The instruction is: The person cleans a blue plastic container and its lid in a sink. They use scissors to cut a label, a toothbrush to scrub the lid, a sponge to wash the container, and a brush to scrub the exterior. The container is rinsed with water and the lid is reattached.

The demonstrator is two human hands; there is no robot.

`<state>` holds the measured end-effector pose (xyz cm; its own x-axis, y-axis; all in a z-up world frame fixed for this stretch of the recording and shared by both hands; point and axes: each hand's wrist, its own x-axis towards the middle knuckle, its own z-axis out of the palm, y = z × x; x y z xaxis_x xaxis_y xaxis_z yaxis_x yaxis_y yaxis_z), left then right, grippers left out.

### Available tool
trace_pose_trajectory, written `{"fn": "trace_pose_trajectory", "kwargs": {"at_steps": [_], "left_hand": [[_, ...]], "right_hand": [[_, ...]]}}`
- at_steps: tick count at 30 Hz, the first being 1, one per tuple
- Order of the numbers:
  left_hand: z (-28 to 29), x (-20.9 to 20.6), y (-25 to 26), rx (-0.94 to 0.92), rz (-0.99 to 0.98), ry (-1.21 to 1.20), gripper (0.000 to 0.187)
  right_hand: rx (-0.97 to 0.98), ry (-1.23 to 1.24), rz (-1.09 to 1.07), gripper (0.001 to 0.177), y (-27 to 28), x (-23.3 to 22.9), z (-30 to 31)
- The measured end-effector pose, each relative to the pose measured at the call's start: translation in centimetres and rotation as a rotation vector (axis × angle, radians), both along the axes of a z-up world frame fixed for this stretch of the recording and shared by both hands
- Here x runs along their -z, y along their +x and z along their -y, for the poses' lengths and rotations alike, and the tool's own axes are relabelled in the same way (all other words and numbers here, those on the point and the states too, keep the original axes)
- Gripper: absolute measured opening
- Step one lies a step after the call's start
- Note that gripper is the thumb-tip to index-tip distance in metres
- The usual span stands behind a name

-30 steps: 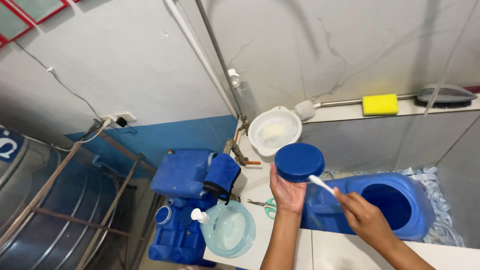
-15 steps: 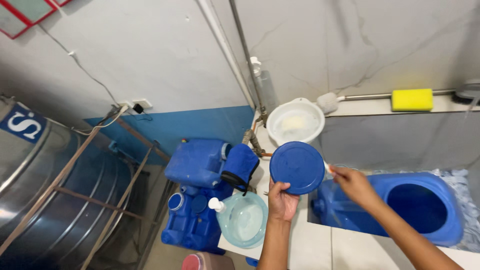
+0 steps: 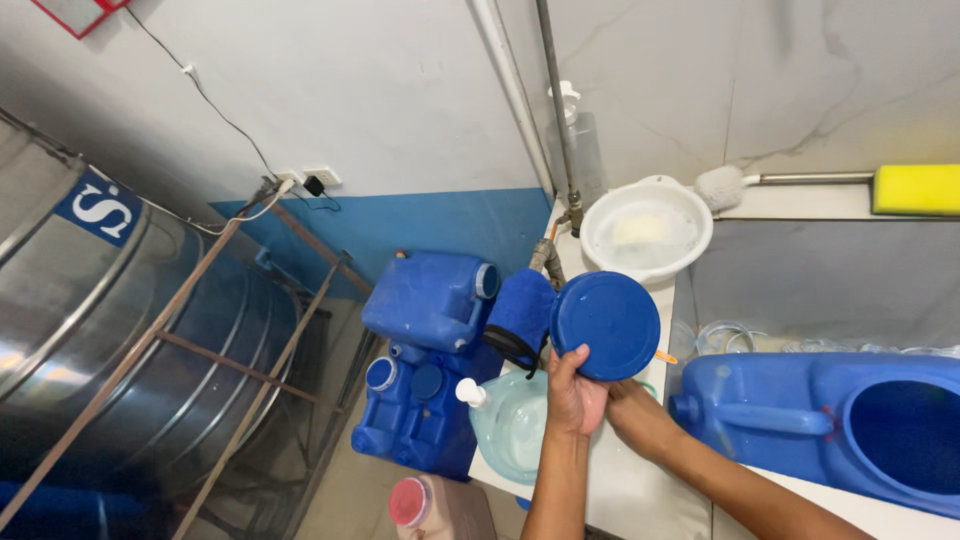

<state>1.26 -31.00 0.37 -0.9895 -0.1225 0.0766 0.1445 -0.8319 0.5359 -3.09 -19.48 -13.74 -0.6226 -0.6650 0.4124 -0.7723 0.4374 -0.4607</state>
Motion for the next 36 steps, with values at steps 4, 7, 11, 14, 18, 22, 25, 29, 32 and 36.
{"fn": "trace_pose_trajectory", "kwargs": {"at_steps": [4, 7, 11, 14, 18, 22, 25, 29, 32, 36], "left_hand": [[-0.3, -0.3, -0.6, 0.019, 0.021, -0.003, 0.063], [-1.1, -0.7, -1.4, 0.063, 0.022, -0.027, 0.068], [-3.7, -0.9, -2.8, 0.15, 0.026, -0.056, 0.07], [-6.7, -1.4, -3.6, 0.253, 0.003, -0.023, 0.067], [-9.7, -2.8, -3.9, 0.308, 0.075, -0.023, 0.068], [-11.6, -3.5, -4.4, 0.375, 0.051, -0.036, 0.066], [-12.9, -3.4, -4.6, 0.428, 0.052, -0.046, 0.066], [-14.0, -3.8, -4.8, 0.463, 0.08, -0.078, 0.068], [-14.2, -4.3, -4.8, 0.499, 0.108, -0.081, 0.068], [-15.2, -4.6, -4.5, 0.555, 0.112, -0.094, 0.07]], "right_hand": [[0.184, -0.139, 0.346, 0.033, -0.5, 0.7, -3.8], [0.181, -0.542, 0.68, 0.041, -1.6, -1.8, -10.1], [0.375, -0.486, 0.577, 0.039, 1.3, -9.5, -17.2], [0.439, -0.138, 0.214, 0.048, 4.2, -13.6, -18.2], [0.577, -0.022, -0.013, 0.043, 4.2, -15.5, -20.6], [0.468, 0.022, -0.141, 0.05, 5.0, -15.7, -22.8], [0.597, 0.008, -0.099, 0.039, 4.4, -16.1, -24.8], [0.523, -0.034, -0.165, 0.044, 4.9, -16.4, -26.7], [0.555, -0.029, -0.16, 0.039, 4.4, -16.8, -28.3], [0.564, 0.033, -0.121, 0.036, 4.4, -17.0, -30.2]]}}
